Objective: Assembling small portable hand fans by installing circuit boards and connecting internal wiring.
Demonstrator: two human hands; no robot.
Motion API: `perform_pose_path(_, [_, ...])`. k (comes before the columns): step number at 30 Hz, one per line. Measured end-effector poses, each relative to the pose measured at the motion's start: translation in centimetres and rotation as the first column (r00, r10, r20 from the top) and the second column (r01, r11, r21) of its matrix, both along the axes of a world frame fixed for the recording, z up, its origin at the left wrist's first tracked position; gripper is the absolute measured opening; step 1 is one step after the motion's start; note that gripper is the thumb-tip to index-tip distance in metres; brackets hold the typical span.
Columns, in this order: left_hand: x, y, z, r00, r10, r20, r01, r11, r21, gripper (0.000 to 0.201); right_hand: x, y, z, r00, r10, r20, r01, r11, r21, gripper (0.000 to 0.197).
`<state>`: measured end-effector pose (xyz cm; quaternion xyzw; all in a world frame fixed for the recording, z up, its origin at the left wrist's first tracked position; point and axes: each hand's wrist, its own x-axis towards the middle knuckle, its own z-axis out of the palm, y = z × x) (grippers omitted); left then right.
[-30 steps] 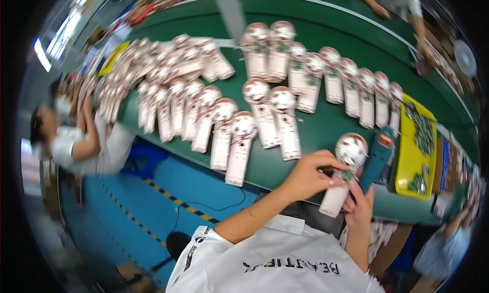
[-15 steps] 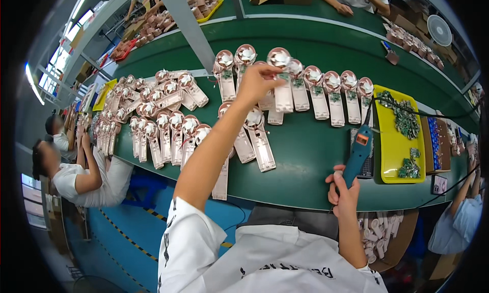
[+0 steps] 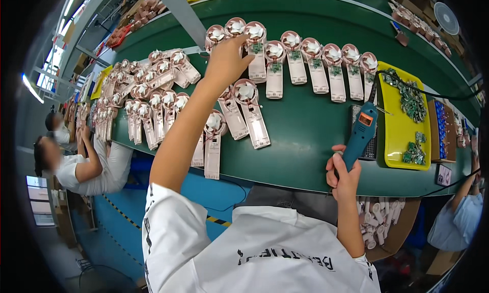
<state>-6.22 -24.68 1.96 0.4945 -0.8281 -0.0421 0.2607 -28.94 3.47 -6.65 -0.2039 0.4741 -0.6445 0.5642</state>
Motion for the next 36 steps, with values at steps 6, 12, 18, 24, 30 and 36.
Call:
perform_pose_path(6, [2.9, 9.3, -1.4, 0.932, -0.362, 0.013, 0.354, 0.919, 0.173, 0.047, -0.5, 1.3, -0.2, 0.993, -0.108, -0.044, 0.108, 0.994, -0.002, 0.024])
perform_pose_path(12, [3.6, 11.7, -3.3, 0.954, -0.279, 0.106, 0.277, 0.960, 0.030, 0.024, -2.1, 1.5, 2.6, 0.989, 0.056, -0.136, -0.051, 0.998, 0.038, 0.027])
perform_pose_path(18, [0.6, 14.3, -3.9, 0.915, -0.396, -0.082, 0.403, 0.910, 0.095, 0.021, -19.5, 0.0, 5.2, 0.232, -0.110, -0.966, 0.312, 0.949, -0.033, 0.033])
perform_pose_path(24, [-4.6, 17.7, -4.7, 0.842, -0.503, -0.194, 0.521, 0.852, 0.049, 0.020, -25.0, -5.7, 2.2, -0.174, 0.085, -0.981, 0.361, 0.932, 0.017, 0.033])
perform_pose_path(30, [-5.8, 19.7, -4.7, 0.844, -0.441, -0.305, 0.481, 0.874, 0.069, 0.032, -22.8, -7.4, 3.0, -0.230, 0.193, -0.954, 0.489, 0.870, 0.058, 0.034])
perform_pose_path(36, [-7.0, 21.3, -3.0, 0.663, -0.353, -0.660, 0.457, 0.889, -0.016, 0.039, -16.9, -3.2, 6.3, 0.220, 0.000, -0.976, 0.175, 0.984, 0.040, 0.032])
